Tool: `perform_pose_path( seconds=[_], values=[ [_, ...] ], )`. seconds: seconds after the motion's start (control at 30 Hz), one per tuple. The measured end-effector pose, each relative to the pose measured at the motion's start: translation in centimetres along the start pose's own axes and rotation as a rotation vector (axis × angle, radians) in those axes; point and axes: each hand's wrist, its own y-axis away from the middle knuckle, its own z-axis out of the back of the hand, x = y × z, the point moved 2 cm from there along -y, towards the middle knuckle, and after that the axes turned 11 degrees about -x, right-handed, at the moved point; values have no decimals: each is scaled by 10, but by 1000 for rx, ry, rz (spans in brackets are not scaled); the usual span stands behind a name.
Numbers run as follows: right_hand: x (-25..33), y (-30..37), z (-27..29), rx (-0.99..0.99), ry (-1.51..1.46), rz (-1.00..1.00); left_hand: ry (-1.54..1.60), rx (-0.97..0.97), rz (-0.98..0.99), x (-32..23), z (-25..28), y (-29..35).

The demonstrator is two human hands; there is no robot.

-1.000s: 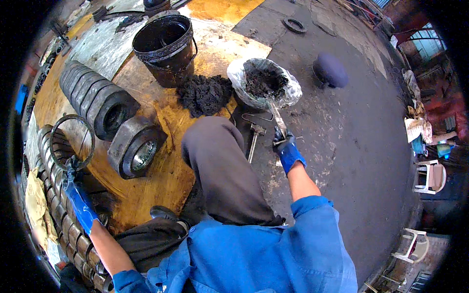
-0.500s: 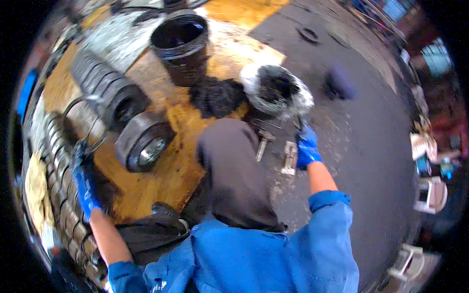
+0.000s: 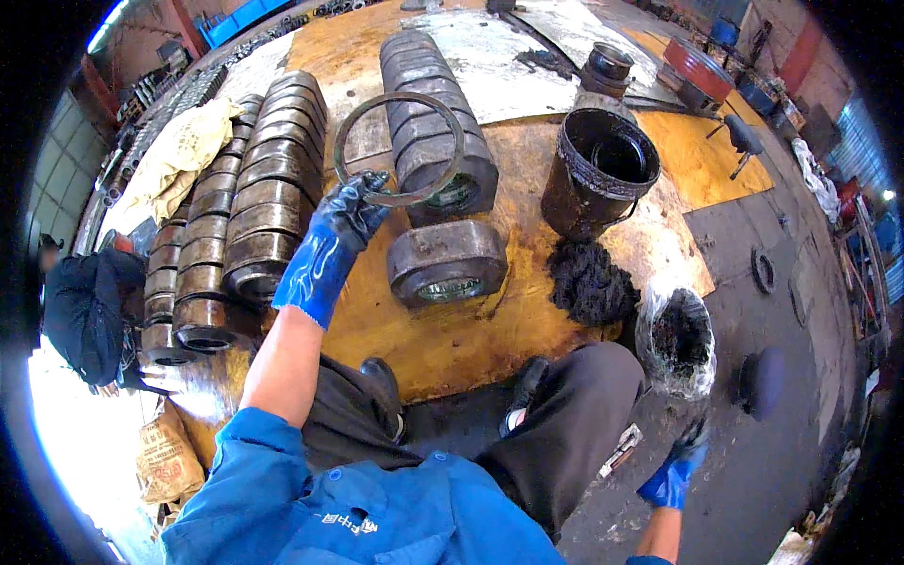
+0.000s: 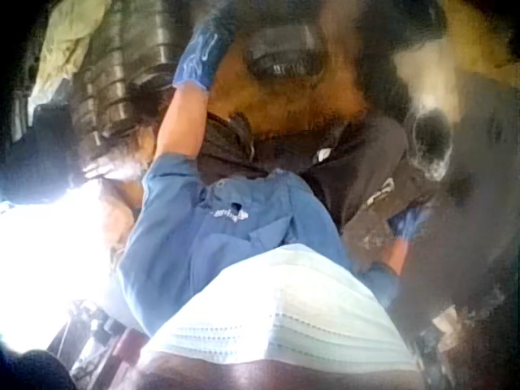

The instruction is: The person scoops a dark paste from a bucket and applies it to a circular metal ring using a flat metal tool. They repeatedly spread the paste around the ring's circumference, occasionally dipping the tool back into the bucket to gather more material.

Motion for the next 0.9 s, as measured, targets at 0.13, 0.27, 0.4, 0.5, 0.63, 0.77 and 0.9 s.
perform_pose_path(
  seconds=[0.13,0.27,0.4,0.5,0.63,0.77,0.9],
  values=[
    [199,-30,-50,191,-633,-156,144,110,141,-12,-15,14],
    [271,-72,-113,655,-907,-314,372,354,360,11,-27,20],
    [385,-18,-199,1162,-975,-674,468,328,397,7,-6,15],
    [416,21,-219,1216,-1076,-746,455,291,452,11,-13,23],
    [422,38,-234,1203,-1166,-725,397,196,535,17,-4,25],
    [422,40,-242,1225,-1189,-608,47,50,640,25,-2,28],
    [401,43,-265,1225,-1147,-526,-341,141,669,46,12,21]
  ],
)
